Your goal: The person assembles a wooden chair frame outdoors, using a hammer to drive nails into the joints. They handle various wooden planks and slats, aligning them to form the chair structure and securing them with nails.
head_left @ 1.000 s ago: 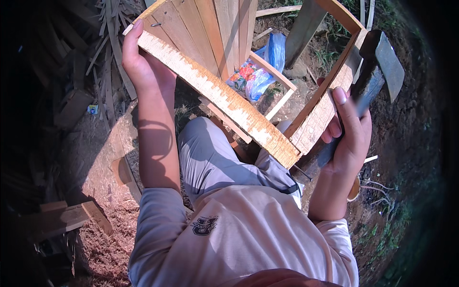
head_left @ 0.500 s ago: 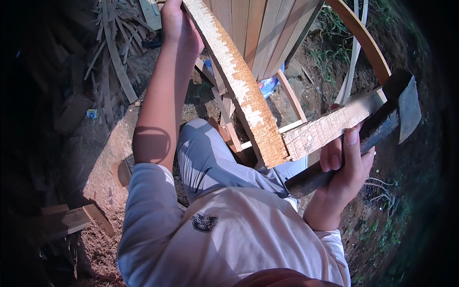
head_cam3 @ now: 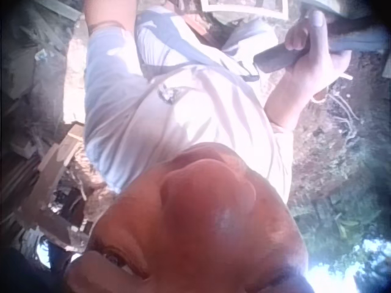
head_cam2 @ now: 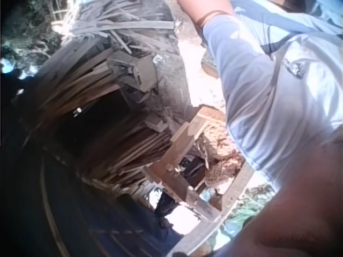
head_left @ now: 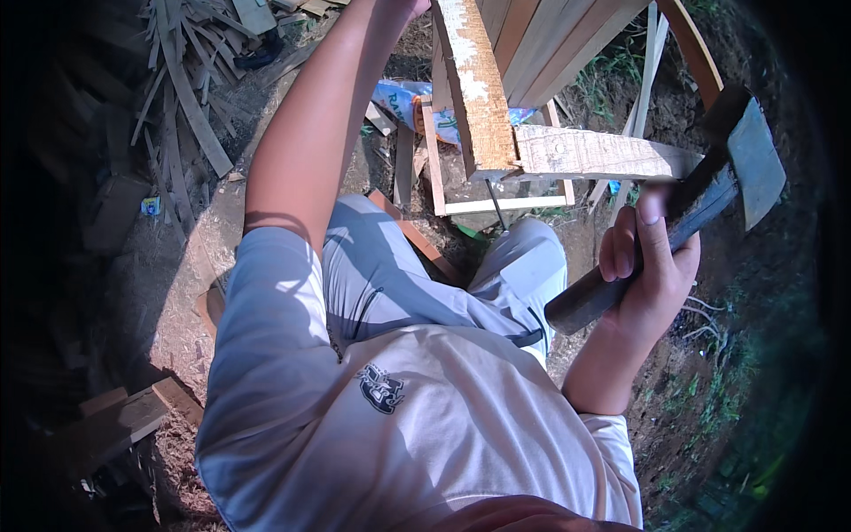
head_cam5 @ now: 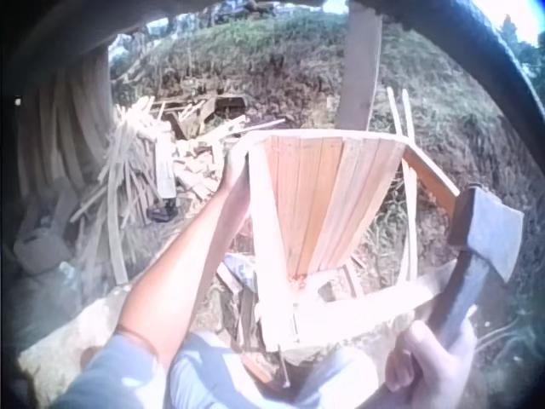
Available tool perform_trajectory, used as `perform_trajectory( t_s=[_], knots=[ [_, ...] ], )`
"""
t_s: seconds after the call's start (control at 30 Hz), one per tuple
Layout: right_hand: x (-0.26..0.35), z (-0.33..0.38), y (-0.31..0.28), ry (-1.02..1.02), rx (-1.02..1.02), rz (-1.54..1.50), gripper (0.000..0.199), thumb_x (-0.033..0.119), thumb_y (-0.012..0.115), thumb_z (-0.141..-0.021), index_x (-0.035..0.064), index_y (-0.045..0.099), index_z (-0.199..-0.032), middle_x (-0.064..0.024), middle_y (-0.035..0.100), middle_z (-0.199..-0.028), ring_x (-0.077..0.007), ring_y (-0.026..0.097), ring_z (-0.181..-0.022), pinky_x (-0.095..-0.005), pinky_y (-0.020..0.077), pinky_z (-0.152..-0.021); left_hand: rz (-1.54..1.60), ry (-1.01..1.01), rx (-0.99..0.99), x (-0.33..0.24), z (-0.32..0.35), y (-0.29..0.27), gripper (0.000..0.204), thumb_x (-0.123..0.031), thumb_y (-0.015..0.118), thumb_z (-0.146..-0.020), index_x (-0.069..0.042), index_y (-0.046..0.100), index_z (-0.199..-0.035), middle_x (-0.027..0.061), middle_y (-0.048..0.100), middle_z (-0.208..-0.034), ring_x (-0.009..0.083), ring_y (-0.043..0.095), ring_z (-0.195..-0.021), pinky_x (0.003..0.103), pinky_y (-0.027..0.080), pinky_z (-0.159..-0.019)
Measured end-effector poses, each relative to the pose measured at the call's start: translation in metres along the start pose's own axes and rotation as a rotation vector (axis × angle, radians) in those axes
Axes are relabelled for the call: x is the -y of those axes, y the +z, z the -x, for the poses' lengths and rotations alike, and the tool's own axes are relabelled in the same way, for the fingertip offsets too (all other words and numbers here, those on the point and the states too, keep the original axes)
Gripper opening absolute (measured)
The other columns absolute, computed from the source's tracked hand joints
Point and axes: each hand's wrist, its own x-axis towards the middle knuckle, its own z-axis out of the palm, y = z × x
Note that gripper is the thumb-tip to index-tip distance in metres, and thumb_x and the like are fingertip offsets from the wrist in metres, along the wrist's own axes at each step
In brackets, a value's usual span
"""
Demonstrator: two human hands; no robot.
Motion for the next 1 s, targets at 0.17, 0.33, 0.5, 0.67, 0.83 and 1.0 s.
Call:
perform_trajectory(
  t_s=[0.17, 0.33, 0.5, 0.67, 0.83, 1.0],
  knots=[
    [-0.018, -0.009, -0.013, 0.030, -0.049, 0.064, 0.016, 0.007, 0.073, -0.099, -0.0006, 0.059, -0.102, -0.0031, 0.054, -0.063, -0.0100, 0.048, -0.045, -0.0264, 0.0411, -0.042, -0.083, -0.024, -0.155, 0.025, 0.004, 0.008, 0.043, -0.039, 0.062, -0.098, -0.006, 0.068, -0.124, 0.0140, 0.072, -0.114, 0.0262, 0.068, -0.109, 0.040, 0.055, -0.096],
    [-0.024, -0.020, -0.020, 0.032, -0.077, 0.058, 0.017, 0.008, 0.074, -0.099, -0.0001, 0.059, -0.102, -0.0027, 0.054, -0.063, -0.0102, 0.048, -0.045, -0.0268, 0.0405, -0.042, -0.134, -0.194, -0.294, 0.033, -0.023, 0.001, 0.027, -0.038, 0.065, -0.097, -0.013, 0.071, -0.103, 0.0076, 0.073, -0.097, 0.0217, 0.069, -0.099, 0.039, 0.055, -0.089],
    [-0.030, -0.027, -0.027, 0.019, -0.080, 0.094, 0.020, 0.014, 0.073, -0.101, 0.0016, 0.058, -0.105, -0.0009, 0.052, -0.064, -0.0077, 0.046, -0.045, -0.0246, 0.0367, -0.041, -0.150, -0.180, -0.259, 0.043, -0.036, -0.001, 0.027, -0.038, 0.064, -0.097, -0.013, 0.071, -0.104, 0.0073, 0.073, -0.097, 0.0211, 0.069, -0.099, 0.039, 0.055, -0.090],
    [-0.036, -0.033, -0.025, 0.075, -0.007, 0.005, 0.022, 0.019, 0.069, -0.104, 0.0025, 0.057, -0.111, -0.0002, 0.050, -0.062, -0.0069, 0.042, -0.043, -0.0237, 0.0348, -0.039, -0.180, -0.146, -0.227, 0.043, -0.038, -0.012, 0.027, -0.037, 0.064, -0.098, -0.012, 0.070, -0.105, 0.0070, 0.073, -0.098, 0.0206, 0.069, -0.099, 0.038, 0.054, -0.090],
    [-0.042, -0.035, -0.018, 0.115, 0.095, -0.078, 0.025, 0.024, 0.065, -0.107, 0.0010, 0.058, -0.116, 0.0001, 0.049, -0.061, -0.0066, 0.040, -0.042, -0.0236, 0.0341, -0.038, -0.197, -0.142, -0.203, 0.050, -0.044, -0.016, 0.026, -0.036, 0.064, -0.098, -0.012, 0.070, -0.105, 0.0068, 0.073, -0.098, 0.0200, 0.069, -0.099, 0.037, 0.054, -0.090],
    [-0.053, -0.037, -0.035, -0.002, 0.279, -0.262, 0.035, 0.022, 0.059, -0.109, -0.0041, 0.052, -0.131, -0.0110, 0.060, -0.104, -0.0038, 0.040, -0.046, -0.0201, 0.0372, -0.037, -0.210, -0.132, -0.189, 0.053, -0.047, -0.015, 0.026, -0.036, 0.064, -0.099, -0.011, 0.070, -0.106, 0.0065, 0.073, -0.099, 0.0194, 0.069, -0.099, 0.037, 0.053, -0.090]
  ],
)
